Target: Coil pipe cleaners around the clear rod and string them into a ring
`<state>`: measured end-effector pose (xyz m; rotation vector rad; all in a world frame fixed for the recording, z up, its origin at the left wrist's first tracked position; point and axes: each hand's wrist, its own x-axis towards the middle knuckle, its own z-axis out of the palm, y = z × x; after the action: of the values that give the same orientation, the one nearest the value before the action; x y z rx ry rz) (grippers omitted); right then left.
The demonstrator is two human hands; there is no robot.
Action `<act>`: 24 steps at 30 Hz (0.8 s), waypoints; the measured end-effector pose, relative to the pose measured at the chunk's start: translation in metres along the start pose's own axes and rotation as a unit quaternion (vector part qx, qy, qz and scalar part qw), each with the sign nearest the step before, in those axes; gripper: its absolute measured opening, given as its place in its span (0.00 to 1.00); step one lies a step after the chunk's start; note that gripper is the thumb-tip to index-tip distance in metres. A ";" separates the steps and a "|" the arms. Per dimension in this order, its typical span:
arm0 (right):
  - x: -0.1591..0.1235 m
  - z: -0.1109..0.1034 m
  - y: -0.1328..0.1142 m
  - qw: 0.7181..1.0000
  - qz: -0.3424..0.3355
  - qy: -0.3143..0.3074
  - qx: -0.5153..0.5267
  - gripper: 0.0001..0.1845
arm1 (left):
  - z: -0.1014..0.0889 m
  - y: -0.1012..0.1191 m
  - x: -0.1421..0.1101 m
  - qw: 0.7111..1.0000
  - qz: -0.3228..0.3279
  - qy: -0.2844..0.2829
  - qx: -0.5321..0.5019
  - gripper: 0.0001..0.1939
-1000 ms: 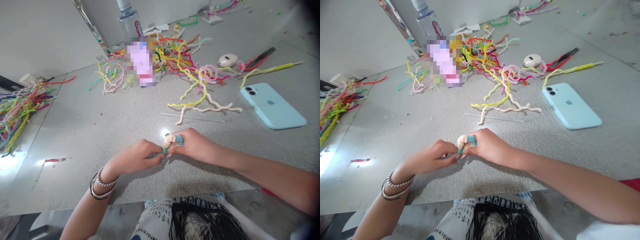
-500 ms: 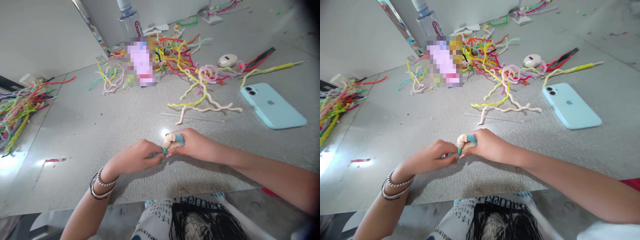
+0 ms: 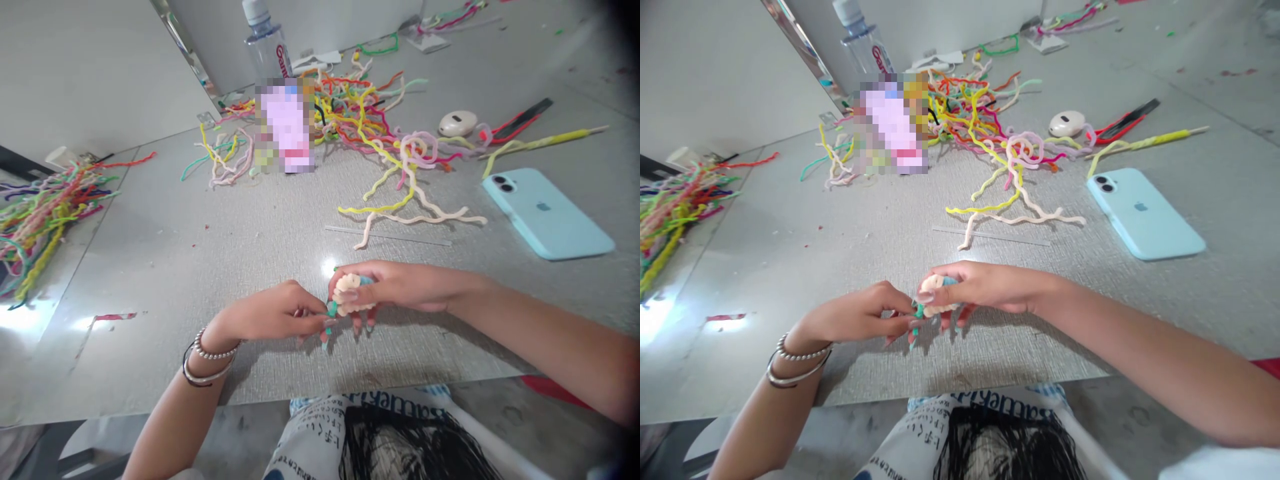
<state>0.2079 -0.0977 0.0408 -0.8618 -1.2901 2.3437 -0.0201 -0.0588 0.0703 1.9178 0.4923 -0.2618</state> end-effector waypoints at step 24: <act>0.006 0.004 0.001 0.998 -0.016 -0.035 0.052 0.15 | -0.007 -0.005 -0.002 1.000 0.023 -0.010 0.017 0.19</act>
<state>0.2005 -0.0979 0.0396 -0.7285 -1.1874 2.4111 -0.0248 -0.0513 0.0701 1.9548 0.4323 -0.2605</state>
